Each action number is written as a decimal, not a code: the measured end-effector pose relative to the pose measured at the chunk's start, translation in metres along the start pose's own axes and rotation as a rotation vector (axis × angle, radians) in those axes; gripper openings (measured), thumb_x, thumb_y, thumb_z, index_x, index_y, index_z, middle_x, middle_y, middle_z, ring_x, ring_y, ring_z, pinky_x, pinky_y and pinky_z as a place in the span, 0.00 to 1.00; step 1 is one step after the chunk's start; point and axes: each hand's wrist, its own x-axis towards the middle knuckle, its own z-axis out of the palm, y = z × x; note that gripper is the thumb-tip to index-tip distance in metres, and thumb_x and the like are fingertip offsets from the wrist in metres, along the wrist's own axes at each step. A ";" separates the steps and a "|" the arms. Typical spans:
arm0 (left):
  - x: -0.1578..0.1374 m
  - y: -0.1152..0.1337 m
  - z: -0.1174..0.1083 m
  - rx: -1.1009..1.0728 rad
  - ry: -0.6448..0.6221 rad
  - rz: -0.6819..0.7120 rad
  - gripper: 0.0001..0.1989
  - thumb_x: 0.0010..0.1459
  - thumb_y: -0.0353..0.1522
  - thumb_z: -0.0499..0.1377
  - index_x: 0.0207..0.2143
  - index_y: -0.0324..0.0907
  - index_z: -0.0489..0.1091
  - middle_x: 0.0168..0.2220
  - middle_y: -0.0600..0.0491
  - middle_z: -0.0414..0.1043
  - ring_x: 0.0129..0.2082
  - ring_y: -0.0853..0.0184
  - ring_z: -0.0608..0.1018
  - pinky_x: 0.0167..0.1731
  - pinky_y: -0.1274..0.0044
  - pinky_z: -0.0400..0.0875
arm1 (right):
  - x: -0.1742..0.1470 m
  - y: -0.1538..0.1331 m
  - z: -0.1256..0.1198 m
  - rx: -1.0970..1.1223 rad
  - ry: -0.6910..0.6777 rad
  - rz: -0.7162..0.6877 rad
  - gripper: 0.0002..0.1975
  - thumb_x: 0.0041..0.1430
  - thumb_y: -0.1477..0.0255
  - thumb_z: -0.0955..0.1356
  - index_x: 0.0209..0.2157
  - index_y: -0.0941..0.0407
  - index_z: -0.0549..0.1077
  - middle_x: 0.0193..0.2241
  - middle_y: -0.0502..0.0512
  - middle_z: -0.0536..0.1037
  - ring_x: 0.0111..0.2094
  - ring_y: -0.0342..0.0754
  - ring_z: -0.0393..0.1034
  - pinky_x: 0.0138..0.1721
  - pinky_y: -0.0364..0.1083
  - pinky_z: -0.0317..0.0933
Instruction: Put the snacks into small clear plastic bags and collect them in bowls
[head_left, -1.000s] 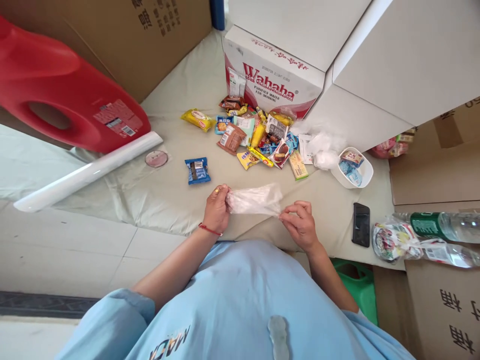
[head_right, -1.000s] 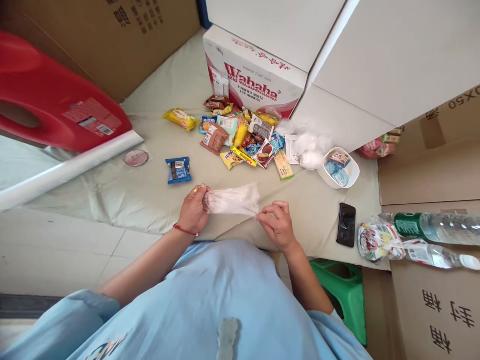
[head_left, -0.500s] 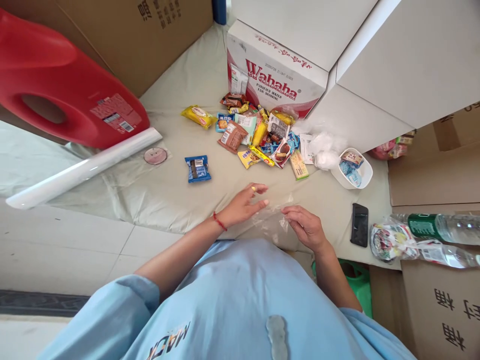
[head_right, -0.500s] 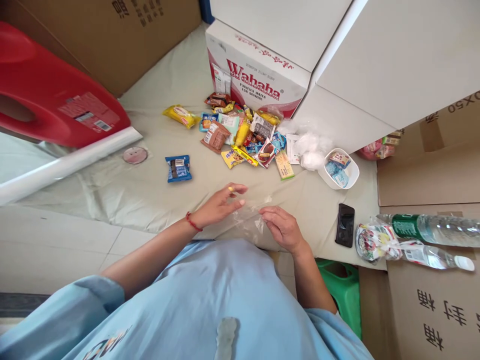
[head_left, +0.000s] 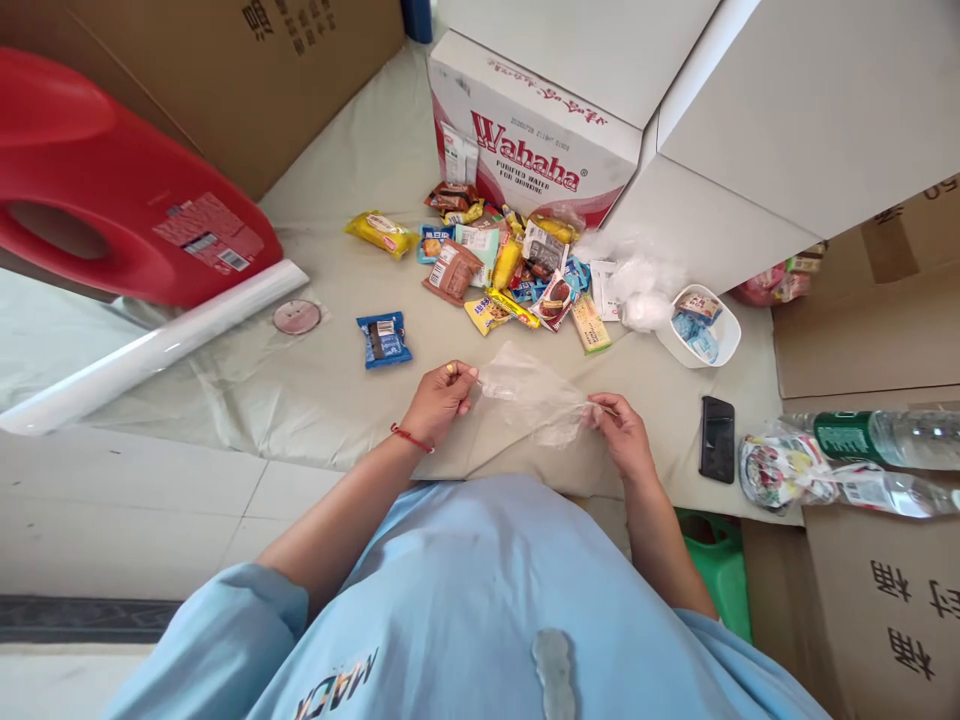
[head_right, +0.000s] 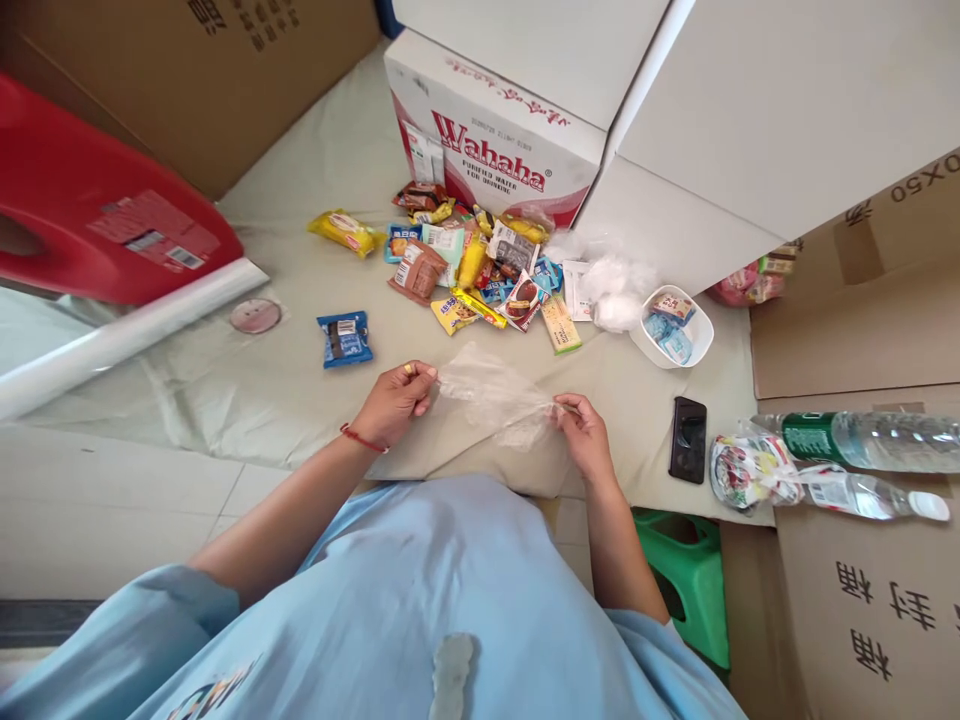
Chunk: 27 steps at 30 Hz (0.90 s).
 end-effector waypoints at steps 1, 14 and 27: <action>0.000 -0.001 0.001 0.014 0.030 0.001 0.20 0.51 0.48 0.68 0.29 0.43 0.67 0.16 0.64 0.57 0.14 0.77 0.59 0.19 0.79 0.51 | 0.000 -0.001 0.001 -0.107 0.083 -0.028 0.16 0.61 0.58 0.70 0.44 0.54 0.75 0.43 0.59 0.78 0.37 0.49 0.74 0.41 0.52 0.72; -0.009 -0.003 0.012 0.317 0.127 0.203 0.30 0.50 0.51 0.66 0.48 0.42 0.68 0.41 0.50 0.73 0.35 0.66 0.75 0.36 0.73 0.72 | 0.018 -0.037 0.088 -0.855 -0.151 -0.600 0.09 0.68 0.71 0.66 0.46 0.53 0.77 0.43 0.62 0.77 0.52 0.58 0.66 0.54 0.57 0.62; 0.005 0.012 -0.002 0.057 0.226 0.000 0.14 0.56 0.42 0.62 0.36 0.45 0.63 0.28 0.58 0.71 0.31 0.65 0.80 0.33 0.74 0.73 | 0.019 -0.047 0.065 0.786 -0.093 0.332 0.22 0.45 0.64 0.81 0.33 0.53 0.67 0.24 0.39 0.66 0.16 0.34 0.48 0.13 0.36 0.41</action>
